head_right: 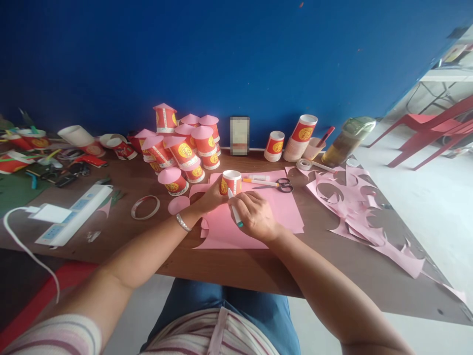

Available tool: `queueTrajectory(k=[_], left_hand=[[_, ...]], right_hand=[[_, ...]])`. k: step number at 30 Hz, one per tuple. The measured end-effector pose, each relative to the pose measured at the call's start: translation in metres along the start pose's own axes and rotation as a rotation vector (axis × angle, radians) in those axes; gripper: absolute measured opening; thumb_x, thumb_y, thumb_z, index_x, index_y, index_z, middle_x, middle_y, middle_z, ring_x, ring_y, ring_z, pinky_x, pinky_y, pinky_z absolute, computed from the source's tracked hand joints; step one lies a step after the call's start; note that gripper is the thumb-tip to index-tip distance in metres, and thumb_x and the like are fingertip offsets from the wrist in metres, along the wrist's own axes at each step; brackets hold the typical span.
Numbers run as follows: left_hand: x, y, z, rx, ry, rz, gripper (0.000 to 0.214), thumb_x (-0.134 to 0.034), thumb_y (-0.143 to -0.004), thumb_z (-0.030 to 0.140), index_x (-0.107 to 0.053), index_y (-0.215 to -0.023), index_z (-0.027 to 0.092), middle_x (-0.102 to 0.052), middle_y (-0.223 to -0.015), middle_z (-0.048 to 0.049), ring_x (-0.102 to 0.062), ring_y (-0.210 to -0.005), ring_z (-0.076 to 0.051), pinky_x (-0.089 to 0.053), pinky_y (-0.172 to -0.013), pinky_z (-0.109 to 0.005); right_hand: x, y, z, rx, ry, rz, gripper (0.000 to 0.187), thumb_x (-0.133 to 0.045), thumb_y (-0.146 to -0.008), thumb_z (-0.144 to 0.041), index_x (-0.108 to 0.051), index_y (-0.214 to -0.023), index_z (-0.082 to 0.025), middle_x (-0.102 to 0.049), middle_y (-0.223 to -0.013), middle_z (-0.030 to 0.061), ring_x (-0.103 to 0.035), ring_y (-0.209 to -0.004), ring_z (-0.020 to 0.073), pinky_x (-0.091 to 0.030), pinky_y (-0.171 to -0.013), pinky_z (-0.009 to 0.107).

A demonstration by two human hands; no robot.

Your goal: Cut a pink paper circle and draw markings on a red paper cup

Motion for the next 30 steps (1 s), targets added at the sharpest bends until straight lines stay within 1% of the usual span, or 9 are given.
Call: queueTrajectory(k=[4, 9, 12, 16, 20, 22, 25, 30], left_hand=[[0.0004, 0.0005, -0.0006, 0.012, 0.008, -0.011, 0.054, -0.092, -0.073, 0.038, -0.054, -0.109, 0.022, -0.061, -0.100, -0.0028, -0.058, -0.089, -0.018, -0.054, -0.078, -0.034], [-0.0004, 0.0021, 0.0038, 0.013, -0.011, -0.005, 0.045, -0.088, -0.077, 0.034, -0.054, -0.103, 0.022, -0.061, -0.100, -0.0028, -0.058, -0.090, -0.018, -0.054, -0.078, -0.033], [-0.0010, 0.0023, 0.0058, 0.007, -0.009, -0.004, 0.043, -0.087, -0.079, 0.031, -0.054, -0.104, 0.021, -0.061, -0.098, -0.0026, -0.058, -0.088, -0.017, -0.054, -0.077, -0.033], [-0.0027, 0.0014, 0.0056, -0.012, 0.013, -0.049, 0.041, -0.085, -0.082, 0.031, -0.054, -0.107, 0.021, -0.061, -0.100, -0.0021, -0.059, -0.091, -0.017, -0.053, -0.080, -0.032], [-0.0030, 0.0010, 0.0048, -0.040, 0.010, -0.063, 0.040, -0.083, -0.083, 0.030, -0.054, -0.110, 0.021, -0.062, -0.105, -0.0037, -0.059, -0.095, -0.018, -0.053, -0.085, -0.034], [-0.0026, 0.0009, 0.0038, -0.041, 0.005, -0.050, 0.040, -0.083, -0.082, 0.030, -0.055, -0.108, 0.021, -0.062, -0.103, -0.0044, -0.060, -0.093, -0.020, -0.054, -0.082, -0.036], [-0.0017, 0.0009, 0.0019, -0.042, 0.001, -0.023, 0.042, -0.086, -0.078, 0.034, -0.055, -0.105, 0.022, -0.060, -0.098, -0.0043, -0.058, -0.087, -0.021, -0.053, -0.075, -0.038], [-0.0015, 0.0010, -0.0007, -0.039, -0.046, -0.009, 0.054, -0.091, -0.077, 0.041, -0.055, -0.112, 0.022, -0.061, -0.105, -0.0054, -0.060, -0.094, -0.021, -0.054, -0.082, -0.036]], right_hand=[[0.0040, -0.0014, 0.0030, -0.020, 0.024, 0.005, 0.023, -0.061, -0.095, -0.004, -0.060, -0.111, -0.020, -0.073, -0.087, 0.0038, -0.066, -0.074, 0.0186, -0.054, -0.072, 0.033], [0.0077, -0.0037, 0.0043, -0.031, 0.056, 0.027, 0.023, -0.060, -0.096, -0.004, -0.060, -0.112, -0.021, -0.072, -0.086, 0.0029, -0.065, -0.074, 0.0183, -0.053, -0.073, 0.033], [0.0087, -0.0050, 0.0047, -0.034, 0.065, 0.043, 0.022, -0.060, -0.096, -0.003, -0.059, -0.109, -0.021, -0.071, -0.085, 0.0034, -0.064, -0.074, 0.0185, -0.054, -0.074, 0.033], [0.0087, -0.0046, 0.0068, -0.042, 0.067, 0.059, 0.022, -0.060, -0.095, -0.004, -0.058, -0.108, -0.021, -0.071, -0.085, 0.0039, -0.064, -0.074, 0.0190, -0.054, -0.075, 0.033], [0.0087, -0.0031, 0.0082, -0.047, 0.049, 0.060, 0.025, -0.059, -0.094, -0.003, -0.058, -0.109, -0.022, -0.072, -0.085, 0.0030, -0.065, -0.073, 0.0189, -0.056, -0.076, 0.035], [0.0083, -0.0027, 0.0067, -0.043, 0.037, 0.051, 0.026, -0.059, -0.094, -0.003, -0.058, -0.111, -0.023, -0.072, -0.085, 0.0024, -0.066, -0.073, 0.0190, -0.055, -0.075, 0.035], [0.0066, -0.0023, 0.0021, -0.019, 0.018, 0.028, 0.027, -0.060, -0.095, -0.004, -0.059, -0.114, -0.023, -0.073, -0.087, 0.0030, -0.067, -0.076, 0.0195, -0.056, -0.075, 0.035], [0.0035, -0.0011, -0.0008, -0.001, -0.010, 0.011, 0.026, -0.059, -0.095, -0.004, -0.060, -0.115, -0.020, -0.074, -0.090, 0.0048, -0.068, -0.077, 0.0194, -0.056, -0.076, 0.035]])
Point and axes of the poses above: each hand's wrist, its own y-axis away from the middle knuckle, its own x-axis out of the back of the hand, z = x × y, the point moved 5 cm from there along -y, towards the middle knuckle
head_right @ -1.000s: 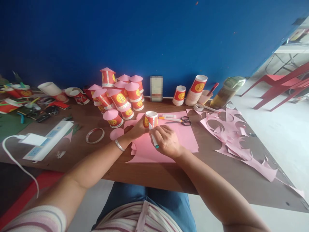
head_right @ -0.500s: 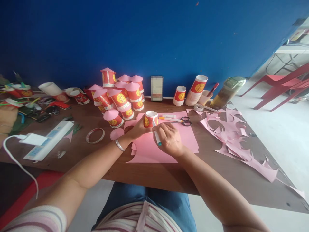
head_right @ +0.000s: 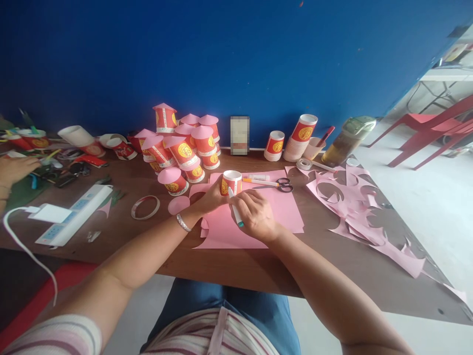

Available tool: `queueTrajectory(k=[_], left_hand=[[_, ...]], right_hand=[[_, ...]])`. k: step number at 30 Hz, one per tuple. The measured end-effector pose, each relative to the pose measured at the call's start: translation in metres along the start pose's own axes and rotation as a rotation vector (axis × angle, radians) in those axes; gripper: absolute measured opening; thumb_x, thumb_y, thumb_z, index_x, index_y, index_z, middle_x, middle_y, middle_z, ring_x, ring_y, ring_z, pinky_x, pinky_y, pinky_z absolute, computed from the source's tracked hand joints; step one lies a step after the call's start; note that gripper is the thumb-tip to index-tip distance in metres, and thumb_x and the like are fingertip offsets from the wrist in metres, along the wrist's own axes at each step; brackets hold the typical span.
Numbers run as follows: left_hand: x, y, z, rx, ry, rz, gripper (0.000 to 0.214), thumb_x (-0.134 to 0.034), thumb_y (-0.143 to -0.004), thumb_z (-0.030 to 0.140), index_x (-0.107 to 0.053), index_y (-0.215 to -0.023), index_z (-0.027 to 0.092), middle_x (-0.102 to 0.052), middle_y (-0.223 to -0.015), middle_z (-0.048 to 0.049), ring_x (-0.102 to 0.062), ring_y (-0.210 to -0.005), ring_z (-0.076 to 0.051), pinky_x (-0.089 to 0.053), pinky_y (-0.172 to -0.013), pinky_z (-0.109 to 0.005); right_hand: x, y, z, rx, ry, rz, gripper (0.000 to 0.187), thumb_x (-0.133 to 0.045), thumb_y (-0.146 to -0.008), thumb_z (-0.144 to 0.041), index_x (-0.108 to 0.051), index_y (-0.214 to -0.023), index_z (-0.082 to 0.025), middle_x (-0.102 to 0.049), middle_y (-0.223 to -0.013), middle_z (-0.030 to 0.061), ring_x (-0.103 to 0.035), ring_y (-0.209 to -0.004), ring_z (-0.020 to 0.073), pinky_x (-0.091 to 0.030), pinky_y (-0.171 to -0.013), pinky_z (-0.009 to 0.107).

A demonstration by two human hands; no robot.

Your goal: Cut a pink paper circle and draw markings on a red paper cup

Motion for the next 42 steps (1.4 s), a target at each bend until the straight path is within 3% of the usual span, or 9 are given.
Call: queueTrajectory(k=[8, 17, 25, 36, 42], left_hand=[[0.000, 0.000, -0.001, -0.031, -0.007, -0.009, 0.054, -0.092, -0.079, 0.043, -0.055, -0.112, 0.022, -0.061, -0.106, -0.0041, -0.058, -0.095, -0.019, -0.053, -0.084, -0.034], [0.002, 0.000, -0.001, -0.050, -0.042, 0.025, 0.043, -0.088, -0.081, 0.037, -0.057, -0.108, 0.023, -0.063, -0.105, -0.0069, -0.062, -0.094, -0.023, -0.058, -0.082, -0.040], [0.000, -0.001, 0.004, 0.015, 0.144, -0.011, 0.054, -0.092, -0.073, 0.044, -0.056, -0.106, 0.022, -0.059, -0.095, -0.0031, -0.056, -0.084, -0.018, -0.054, -0.075, -0.036], [-0.001, -0.001, 0.002, 0.085, 0.355, -0.115, 0.040, -0.088, -0.076, 0.042, -0.060, -0.092, 0.019, -0.057, -0.085, 0.0001, -0.052, -0.079, -0.014, -0.046, -0.073, -0.029], [-0.003, -0.001, 0.004, 0.111, 0.387, -0.139, 0.039, -0.089, -0.078, 0.041, -0.063, -0.094, 0.018, -0.057, -0.085, 0.0006, -0.051, -0.078, -0.013, -0.043, -0.073, -0.028]], right_hand=[[0.000, -0.002, 0.001, -0.002, 0.015, 0.001, 0.026, -0.059, -0.096, -0.003, -0.060, -0.115, -0.021, -0.072, -0.087, 0.0037, -0.067, -0.076, 0.0189, -0.055, -0.074, 0.033], [0.004, -0.001, 0.006, -0.046, 0.030, 0.025, 0.029, -0.060, -0.094, -0.005, -0.061, -0.117, -0.022, -0.074, -0.089, 0.0040, -0.069, -0.076, 0.0203, -0.057, -0.076, 0.036], [0.004, -0.001, 0.000, -0.002, 0.004, 0.030, 0.029, -0.060, -0.095, -0.005, -0.060, -0.117, -0.023, -0.073, -0.086, 0.0029, -0.069, -0.077, 0.0196, -0.058, -0.077, 0.035], [0.008, -0.004, 0.001, 0.014, 0.022, 0.064, 0.026, -0.060, -0.095, -0.003, -0.060, -0.113, -0.022, -0.071, -0.085, 0.0029, -0.066, -0.076, 0.0185, -0.056, -0.074, 0.033], [0.006, -0.001, 0.009, -0.036, 0.049, 0.068, 0.027, -0.059, -0.092, -0.001, -0.059, -0.111, -0.021, -0.072, -0.087, 0.0042, -0.066, -0.075, 0.0190, -0.055, -0.072, 0.033]])
Point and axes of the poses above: each hand's wrist, its own y-axis away from the middle knuckle, its own x-axis out of the back of the hand, z = x × y, the point moved 5 cm from there along -y, towards the middle knuckle
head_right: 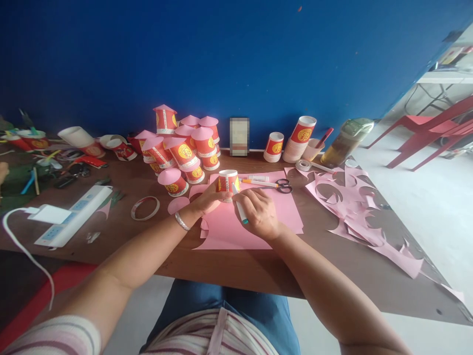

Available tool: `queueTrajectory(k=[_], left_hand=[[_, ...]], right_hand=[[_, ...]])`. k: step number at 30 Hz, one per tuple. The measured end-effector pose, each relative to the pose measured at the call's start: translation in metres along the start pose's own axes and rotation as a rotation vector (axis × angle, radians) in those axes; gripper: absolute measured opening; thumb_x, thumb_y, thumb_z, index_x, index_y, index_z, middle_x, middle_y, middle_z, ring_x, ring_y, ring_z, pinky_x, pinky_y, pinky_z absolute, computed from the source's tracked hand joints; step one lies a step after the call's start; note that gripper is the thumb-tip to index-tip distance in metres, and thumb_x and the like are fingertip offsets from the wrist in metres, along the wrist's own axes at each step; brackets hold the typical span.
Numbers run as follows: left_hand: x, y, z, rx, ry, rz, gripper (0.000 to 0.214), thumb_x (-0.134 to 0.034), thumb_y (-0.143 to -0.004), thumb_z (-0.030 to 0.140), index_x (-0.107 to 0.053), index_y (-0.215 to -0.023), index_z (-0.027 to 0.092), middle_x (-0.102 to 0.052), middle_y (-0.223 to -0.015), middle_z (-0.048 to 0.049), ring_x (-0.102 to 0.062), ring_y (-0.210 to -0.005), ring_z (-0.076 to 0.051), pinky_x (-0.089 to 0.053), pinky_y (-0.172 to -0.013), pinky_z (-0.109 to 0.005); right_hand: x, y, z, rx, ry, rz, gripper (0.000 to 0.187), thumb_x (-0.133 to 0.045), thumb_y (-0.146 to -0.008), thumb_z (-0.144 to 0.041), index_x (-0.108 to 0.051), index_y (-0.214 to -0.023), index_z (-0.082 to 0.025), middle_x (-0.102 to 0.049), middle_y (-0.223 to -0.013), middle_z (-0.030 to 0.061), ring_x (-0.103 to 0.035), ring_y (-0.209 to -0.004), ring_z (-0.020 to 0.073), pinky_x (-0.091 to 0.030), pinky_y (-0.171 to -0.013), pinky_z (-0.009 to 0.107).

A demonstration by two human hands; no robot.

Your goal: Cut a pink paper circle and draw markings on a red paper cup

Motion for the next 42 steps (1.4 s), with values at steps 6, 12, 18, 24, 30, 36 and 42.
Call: queueTrajectory(k=[6, 12, 18, 24, 30, 36, 42], left_hand=[[0.0011, -0.0001, -0.0024, 0.005, 0.020, 0.011, 0.040, -0.091, -0.076, 0.039, -0.063, -0.094, 0.018, -0.059, -0.084, 0.0007, -0.052, -0.077, -0.013, -0.043, -0.072, -0.028], [0.0015, -0.0003, -0.0039, 0.005, 0.020, 0.002, 0.038, -0.091, -0.077, 0.039, -0.062, -0.092, 0.018, -0.058, -0.083, 0.0011, -0.051, -0.076, -0.013, -0.043, -0.071, -0.027], [0.0013, -0.0006, -0.0046, 0.012, 0.033, -0.006, 0.040, -0.092, -0.076, 0.038, -0.063, -0.094, 0.017, -0.060, -0.085, 0.0002, -0.053, -0.076, -0.012, -0.043, -0.071, -0.027], [-0.0011, -0.0002, -0.0022, 0.025, 0.042, -0.013, 0.041, -0.092, -0.076, 0.038, -0.060, -0.089, 0.018, -0.056, -0.081, 0.0019, -0.048, -0.072, -0.011, -0.041, -0.068, -0.026], [-0.0004, 0.0013, -0.0005, -0.007, 0.031, -0.019, 0.037, -0.090, -0.078, 0.036, -0.063, -0.096, 0.017, -0.057, -0.083, 0.0015, -0.049, -0.075, -0.012, -0.040, -0.070, -0.027], [-0.0014, 0.0023, 0.0006, -0.013, 0.011, -0.038, 0.034, -0.087, -0.081, 0.037, -0.061, -0.093, 0.017, -0.056, -0.084, 0.0012, -0.049, -0.077, -0.013, -0.041, -0.072, -0.027], [-0.0035, 0.0024, 0.0020, 0.026, 0.013, -0.020, 0.043, -0.091, -0.075, 0.039, -0.061, -0.098, 0.018, -0.057, -0.086, 0.0013, -0.050, -0.079, -0.013, -0.043, -0.073, -0.028]], right_hand=[[-0.0006, 0.0010, 0.0044, -0.027, -0.002, -0.005, 0.026, -0.059, -0.092, -0.002, -0.058, -0.111, -0.021, -0.072, -0.088, 0.0050, -0.066, -0.076, 0.0200, -0.055, -0.073, 0.033], [-0.0008, 0.0006, 0.0032, -0.023, -0.006, -0.003, 0.027, -0.059, -0.092, -0.001, -0.058, -0.110, -0.021, -0.073, -0.089, 0.0053, -0.066, -0.076, 0.0199, -0.054, -0.072, 0.032], [-0.0024, 0.0013, 0.0043, -0.009, -0.010, -0.008, 0.030, -0.058, -0.091, 0.001, -0.058, -0.111, -0.021, -0.073, -0.090, 0.0055, -0.068, -0.078, 0.0200, -0.053, -0.073, 0.033], [-0.0028, 0.0009, 0.0043, -0.016, -0.012, -0.011, 0.030, -0.057, -0.091, 0.000, -0.058, -0.111, -0.022, -0.072, -0.086, 0.0031, -0.068, -0.076, 0.0191, -0.053, -0.072, 0.033], [0.0001, -0.0015, 0.0012, -0.008, -0.025, 0.002, 0.027, -0.060, -0.092, -0.002, -0.059, -0.110, -0.023, -0.072, -0.085, 0.0026, -0.067, -0.075, 0.0188, -0.055, -0.074, 0.034], [0.0019, -0.0035, -0.0026, 0.031, -0.021, -0.002, 0.027, -0.059, -0.094, -0.001, -0.060, -0.112, -0.021, -0.073, -0.088, 0.0037, -0.068, -0.077, 0.0190, -0.055, -0.074, 0.034], [0.0011, -0.0037, -0.0032, 0.055, -0.012, -0.036, 0.028, -0.058, -0.094, 0.001, -0.060, -0.114, -0.019, -0.074, -0.090, 0.0052, -0.069, -0.080, 0.0195, -0.053, -0.074, 0.034]])
Point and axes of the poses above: each hand's wrist, its own y-axis away from the middle knuckle, its own x-axis out of the back of the hand, z = x × y, the point moved 5 cm from there along -y, towards the middle knuckle
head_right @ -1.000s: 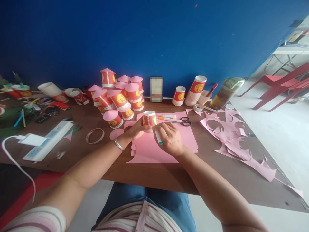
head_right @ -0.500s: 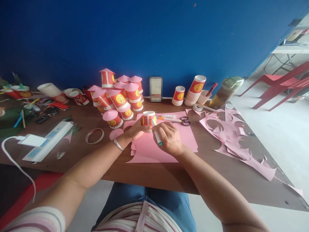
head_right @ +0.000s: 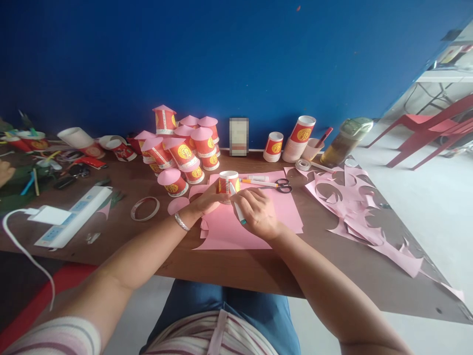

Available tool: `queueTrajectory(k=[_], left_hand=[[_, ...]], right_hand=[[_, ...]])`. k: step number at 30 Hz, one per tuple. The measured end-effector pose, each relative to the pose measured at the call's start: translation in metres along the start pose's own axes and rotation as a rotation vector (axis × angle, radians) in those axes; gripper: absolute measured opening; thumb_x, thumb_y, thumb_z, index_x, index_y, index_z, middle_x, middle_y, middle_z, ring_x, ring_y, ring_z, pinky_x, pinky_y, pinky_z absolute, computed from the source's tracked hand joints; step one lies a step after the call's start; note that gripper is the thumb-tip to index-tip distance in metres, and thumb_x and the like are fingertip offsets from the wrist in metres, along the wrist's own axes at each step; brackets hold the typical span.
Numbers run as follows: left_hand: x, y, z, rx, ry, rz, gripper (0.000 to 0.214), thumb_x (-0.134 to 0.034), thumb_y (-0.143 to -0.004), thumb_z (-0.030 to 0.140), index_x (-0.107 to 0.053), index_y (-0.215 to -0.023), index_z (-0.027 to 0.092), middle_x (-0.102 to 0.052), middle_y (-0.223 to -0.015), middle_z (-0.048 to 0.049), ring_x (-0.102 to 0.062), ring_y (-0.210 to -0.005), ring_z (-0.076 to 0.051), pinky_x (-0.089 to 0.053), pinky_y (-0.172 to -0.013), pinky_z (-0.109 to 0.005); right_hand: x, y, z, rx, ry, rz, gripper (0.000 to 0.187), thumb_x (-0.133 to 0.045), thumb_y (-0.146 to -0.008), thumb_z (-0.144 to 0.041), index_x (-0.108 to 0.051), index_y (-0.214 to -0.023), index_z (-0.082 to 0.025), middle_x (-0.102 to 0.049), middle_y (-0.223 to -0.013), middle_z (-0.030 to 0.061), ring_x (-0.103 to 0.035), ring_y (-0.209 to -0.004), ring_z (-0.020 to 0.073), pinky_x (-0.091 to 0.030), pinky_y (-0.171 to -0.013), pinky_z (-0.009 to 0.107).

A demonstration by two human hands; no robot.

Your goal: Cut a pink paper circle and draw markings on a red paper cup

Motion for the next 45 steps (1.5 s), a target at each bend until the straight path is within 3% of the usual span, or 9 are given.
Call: queueTrajectory(k=[13, 21, 32, 40, 45], left_hand=[[0.001, -0.001, 0.001, -0.032, -0.002, -0.032, 0.038, -0.087, -0.081, 0.039, -0.056, -0.088, 0.018, -0.046, -0.080, 0.0028, -0.039, -0.073, -0.011, -0.033, -0.067, -0.027], [0.002, -0.001, 0.001, -0.017, 0.007, 0.004, 0.039, -0.088, -0.076, 0.039, -0.063, -0.094, 0.017, -0.054, -0.085, 0.0007, -0.048, -0.078, -0.013, -0.040, -0.072, -0.028], [-0.003, -0.001, 0.002, -0.004, -0.026, -0.017, 0.039, -0.089, -0.073, 0.034, -0.058, -0.091, 0.019, -0.054, -0.083, 0.0024, -0.047, -0.075, -0.012, -0.039, -0.069, -0.027], [0.005, -0.001, -0.006, -0.014, -0.007, 0.022, 0.041, -0.090, -0.074, 0.037, -0.059, -0.094, 0.019, -0.057, -0.084, 0.0016, -0.051, -0.078, -0.013, -0.041, -0.072, -0.028], [0.006, -0.002, -0.004, -0.010, -0.026, 0.025, 0.040, -0.089, -0.075, 0.040, -0.059, -0.089, 0.019, -0.051, -0.081, 0.0020, -0.045, -0.075, -0.012, -0.038, -0.070, -0.028]], right_hand=[[-0.002, 0.001, 0.001, -0.014, 0.012, -0.002, 0.028, -0.058, -0.093, -0.001, -0.059, -0.112, -0.022, -0.071, -0.085, 0.0027, -0.066, -0.075, 0.0197, -0.055, -0.074, 0.035], [0.002, -0.001, -0.002, -0.005, 0.006, 0.034, 0.026, -0.060, -0.093, -0.003, -0.060, -0.111, -0.022, -0.070, -0.084, 0.0024, -0.065, -0.074, 0.0191, -0.055, -0.072, 0.035], [-0.003, 0.003, -0.001, -0.011, -0.017, -0.016, 0.034, -0.056, -0.096, -0.002, -0.060, -0.123, -0.022, -0.075, -0.092, 0.0047, -0.070, -0.080, 0.0198, -0.056, -0.074, 0.034], [-0.004, 0.006, 0.001, -0.026, -0.019, -0.034, 0.032, -0.058, -0.094, -0.003, -0.061, -0.120, -0.022, -0.075, -0.092, 0.0047, -0.070, -0.080, 0.0206, -0.056, -0.077, 0.035], [-0.004, 0.004, 0.001, -0.022, -0.009, -0.033, 0.027, -0.059, -0.094, -0.004, -0.060, -0.115, -0.022, -0.074, -0.089, 0.0042, -0.069, -0.079, 0.0201, -0.056, -0.075, 0.034]])
Point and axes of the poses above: each hand's wrist, its own y-axis away from the middle knuckle, its own x-axis out of the back of the hand, z = x × y, the point moved 5 cm from there along -y, towards the middle knuckle
